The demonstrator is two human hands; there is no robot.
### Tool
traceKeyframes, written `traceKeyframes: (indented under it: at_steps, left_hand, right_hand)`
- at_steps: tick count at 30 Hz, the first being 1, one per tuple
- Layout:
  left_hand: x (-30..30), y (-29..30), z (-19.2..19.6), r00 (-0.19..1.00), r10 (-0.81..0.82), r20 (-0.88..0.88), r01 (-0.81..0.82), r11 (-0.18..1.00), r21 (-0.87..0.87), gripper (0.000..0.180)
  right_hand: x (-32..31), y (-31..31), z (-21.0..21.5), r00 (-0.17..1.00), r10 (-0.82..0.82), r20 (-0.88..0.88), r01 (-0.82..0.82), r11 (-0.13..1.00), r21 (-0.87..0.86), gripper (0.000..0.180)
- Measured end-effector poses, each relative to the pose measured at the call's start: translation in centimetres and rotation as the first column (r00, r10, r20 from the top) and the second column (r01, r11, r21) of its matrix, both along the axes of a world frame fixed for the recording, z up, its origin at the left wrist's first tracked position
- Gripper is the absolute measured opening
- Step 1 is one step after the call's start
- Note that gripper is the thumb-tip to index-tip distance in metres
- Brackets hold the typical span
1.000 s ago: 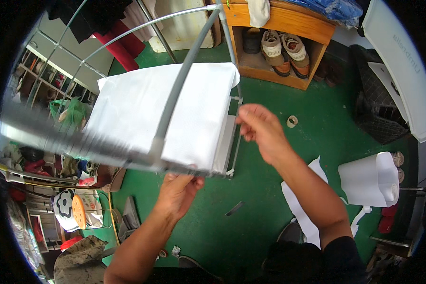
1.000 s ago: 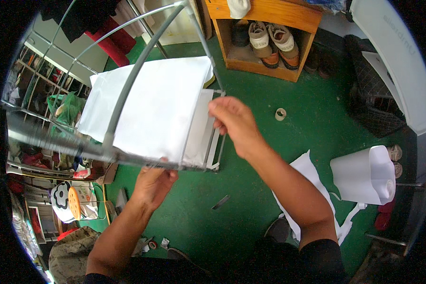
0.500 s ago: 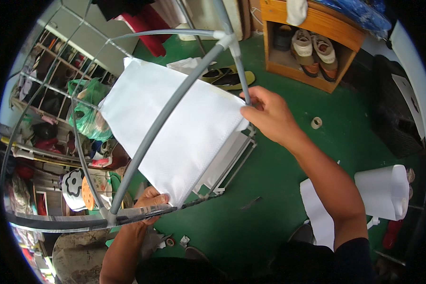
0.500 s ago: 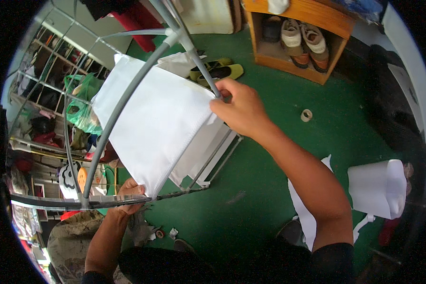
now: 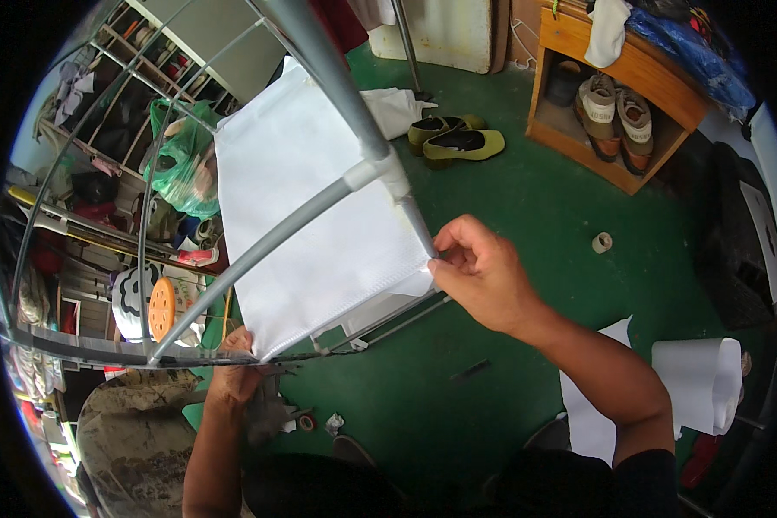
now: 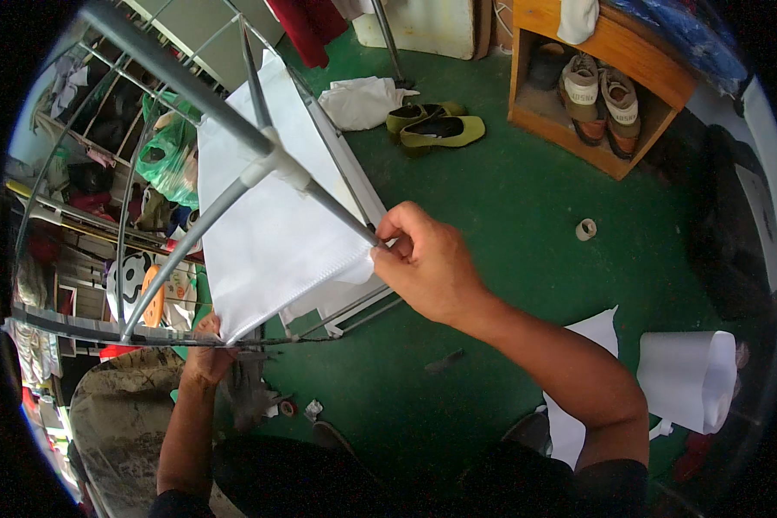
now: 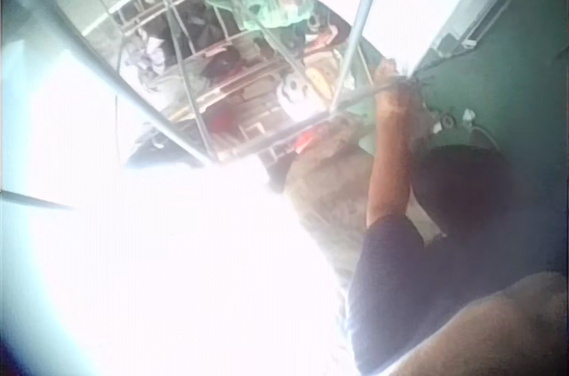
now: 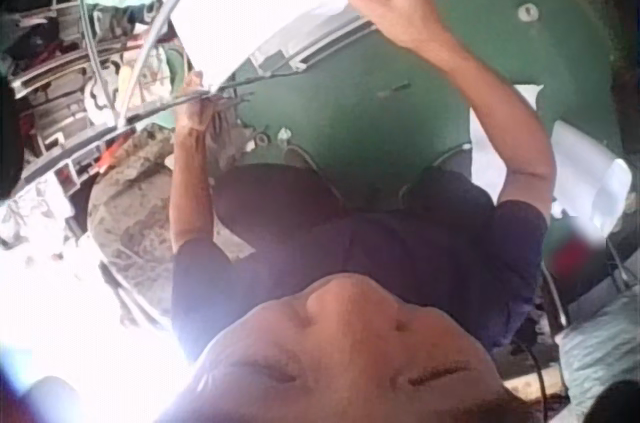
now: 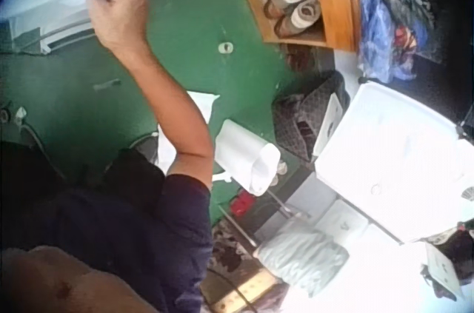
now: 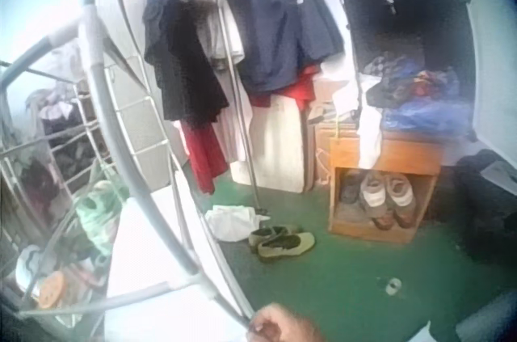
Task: The person secures a white foam sheet to a metal frame using clear tape and a utility knife. They repeatedly fold the foam edges over the frame, apply tape to hold them in place, and trim excess material.
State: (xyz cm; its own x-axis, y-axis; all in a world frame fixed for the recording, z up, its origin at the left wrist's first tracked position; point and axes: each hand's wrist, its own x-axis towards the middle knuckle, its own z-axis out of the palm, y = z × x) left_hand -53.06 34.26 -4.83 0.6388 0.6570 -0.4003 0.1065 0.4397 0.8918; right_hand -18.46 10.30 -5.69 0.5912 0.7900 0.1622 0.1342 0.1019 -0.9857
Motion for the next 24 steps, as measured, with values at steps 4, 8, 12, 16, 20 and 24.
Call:
traceKeyframes:
  at_steps: [4,8,12,16,20,24]
  left_hand:
    - [-0.6,-0.4,-0.2,0.998,0.067,0.022,-0.067,0.998,-0.019,0.026]
    - [0.1,-1.2,0.5,0.996,0.091,-0.007,-0.091,0.994,-0.056,0.021]
    - [-1.8,-1.2,1.0,0.984,0.001,-0.181,0.01,0.998,0.059,0.012]
    - [-3.3,-4.7,5.7,0.704,-0.411,-0.578,0.514,0.857,0.017,0.01]
    - [3.2,-10.6,8.7,0.591,-0.701,-0.399,0.743,0.666,-0.07,0.02]
    - [11.0,-13.3,7.3,0.648,-0.739,-0.186,0.704,0.674,-0.224,0.035]
  right_hand:
    - [-0.4,0.2,-1.4,0.992,0.091,-0.085,-0.077,0.985,0.152,0.017]
    - [-1.0,-2.3,-6.9,0.995,-0.018,0.1,0.017,1.0,0.009,0.018]
    - [-3.1,-7.9,-16.8,0.637,0.536,0.554,-0.245,0.822,-0.514,0.029]
    - [-5.5,-11.8,-23.3,0.445,0.722,0.531,-0.162,0.647,-0.745,0.027]
    - [-6.1,-12.0,-24.4,0.476,0.714,0.514,-0.135,0.637,-0.759,0.016]
    - [-6.6,-11.7,-24.8,0.516,0.717,0.469,-0.116,0.601,-0.791,0.011]
